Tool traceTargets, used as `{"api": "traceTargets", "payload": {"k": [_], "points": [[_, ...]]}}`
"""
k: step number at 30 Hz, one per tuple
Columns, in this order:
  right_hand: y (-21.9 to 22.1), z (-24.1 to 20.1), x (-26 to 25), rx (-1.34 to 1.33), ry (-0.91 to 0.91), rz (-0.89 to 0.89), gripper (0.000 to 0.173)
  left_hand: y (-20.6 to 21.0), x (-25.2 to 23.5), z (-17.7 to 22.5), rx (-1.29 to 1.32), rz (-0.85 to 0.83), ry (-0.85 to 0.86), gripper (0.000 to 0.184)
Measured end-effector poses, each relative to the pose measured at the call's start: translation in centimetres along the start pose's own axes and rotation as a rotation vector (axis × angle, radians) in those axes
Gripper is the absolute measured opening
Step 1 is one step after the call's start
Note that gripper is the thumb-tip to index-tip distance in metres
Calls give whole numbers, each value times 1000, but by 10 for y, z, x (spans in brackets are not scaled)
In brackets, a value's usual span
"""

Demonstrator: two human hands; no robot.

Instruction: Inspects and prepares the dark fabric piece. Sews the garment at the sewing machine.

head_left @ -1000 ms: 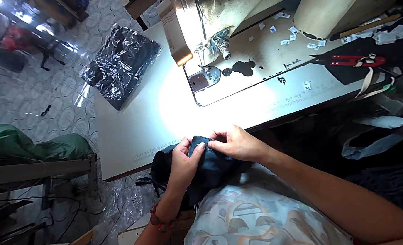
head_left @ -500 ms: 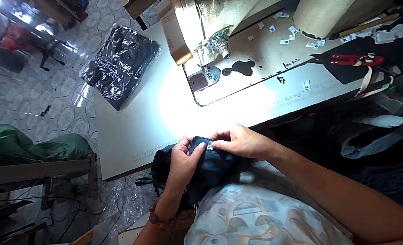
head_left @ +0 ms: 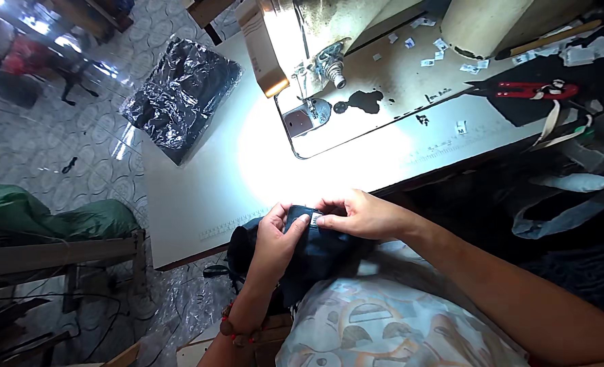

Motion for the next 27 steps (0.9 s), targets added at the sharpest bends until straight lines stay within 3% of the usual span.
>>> {"api": "traceTargets", "payload": {"k": [3,7,10,15,18,20,23,25,27], "points": [[12,1,5,-98,-136,-182,19,2,10,17,1,-95,15,19],[25,8,11,-272,-214,-331,28,1,28,47,0,-216,173,17],[21,4,11,-294,-345,-303,34,-10,36,64,-15,-208,294,17],[16,-2,18,-94,-505,-293,23,-24,48,90,-1,-217,356,19],[12,-4,29,74,-554,-110,18,-29,42,94,-7,-169,379,19],[1,-11,43,88,-622,50,24,-35,27,87,-40,-87,421,18],[-8,1,59,-43,-545,103,21,-31,4,47,-153,22,366,19],[-1,44,65,-7,-341,134,25,-16,-3,4,-158,30,209,19],[1,80,74,58,-161,233,30,-6,-3,-21,-164,37,170,19]]}}
Point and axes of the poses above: each hand's wrist, its own x-axis away from the middle knuckle, its own y-axis out of the palm, z = x × y, the point moved 7 cm from there along -x, towards the middle knuckle, and after that the axes turned 11 degrees about z, right-handed, at the moved point
